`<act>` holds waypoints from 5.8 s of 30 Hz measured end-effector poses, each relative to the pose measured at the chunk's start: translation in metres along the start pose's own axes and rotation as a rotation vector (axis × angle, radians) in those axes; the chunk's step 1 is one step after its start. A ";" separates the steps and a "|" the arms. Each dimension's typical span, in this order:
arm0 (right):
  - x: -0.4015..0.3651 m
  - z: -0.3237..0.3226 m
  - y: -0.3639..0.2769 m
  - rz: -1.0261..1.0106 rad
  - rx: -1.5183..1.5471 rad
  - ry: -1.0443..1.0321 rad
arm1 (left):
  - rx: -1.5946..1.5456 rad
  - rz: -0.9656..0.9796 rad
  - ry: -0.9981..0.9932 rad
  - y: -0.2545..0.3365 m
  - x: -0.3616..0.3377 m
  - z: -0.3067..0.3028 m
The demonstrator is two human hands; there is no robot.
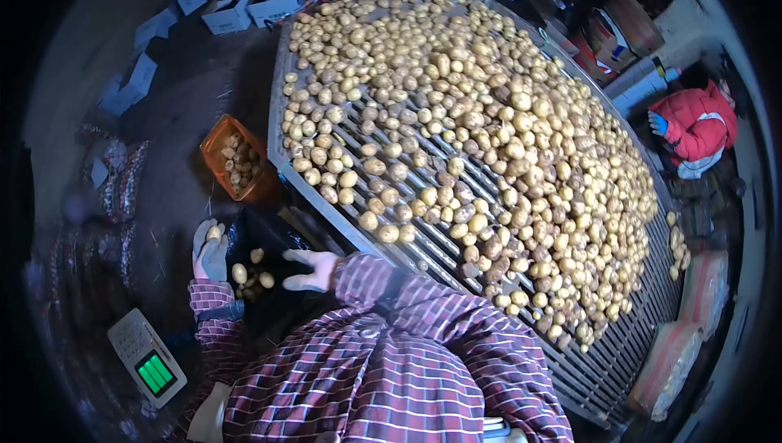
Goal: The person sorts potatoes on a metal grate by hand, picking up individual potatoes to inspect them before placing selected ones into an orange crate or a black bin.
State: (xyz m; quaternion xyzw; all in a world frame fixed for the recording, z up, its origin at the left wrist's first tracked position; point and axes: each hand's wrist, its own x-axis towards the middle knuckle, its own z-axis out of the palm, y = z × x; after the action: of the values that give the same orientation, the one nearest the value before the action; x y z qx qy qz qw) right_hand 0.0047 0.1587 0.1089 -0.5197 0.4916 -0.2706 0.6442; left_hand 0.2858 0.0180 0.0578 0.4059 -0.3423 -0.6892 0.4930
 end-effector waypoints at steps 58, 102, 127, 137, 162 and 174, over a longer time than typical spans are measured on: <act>-0.221 -0.134 0.125 0.707 -0.598 0.996 | 1.565 0.726 -1.196 -0.212 0.008 0.304; -0.213 -0.199 0.108 0.557 -0.726 1.161 | 1.565 0.766 -1.194 -0.213 0.011 0.311; -0.253 -0.107 0.113 0.417 -0.300 1.214 | 1.562 0.700 -1.232 -0.219 0.019 0.307; -0.193 -0.084 0.086 0.943 -0.693 1.041 | 1.767 0.847 -1.528 -0.213 -0.099 0.363; -0.307 0.042 0.089 -0.190 0.504 1.380 | 0.726 0.489 -1.688 -0.143 -0.183 0.398; -0.490 0.201 0.114 -0.982 1.078 2.376 | 0.999 0.289 -1.540 -0.202 -0.108 0.340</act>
State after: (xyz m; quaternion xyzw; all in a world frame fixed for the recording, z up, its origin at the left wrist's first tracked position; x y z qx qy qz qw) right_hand -0.0111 0.6966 0.1701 0.2106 0.3437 -0.8941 -0.1951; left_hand -0.0798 0.2025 0.0540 -0.0449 -0.8796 -0.4731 -0.0210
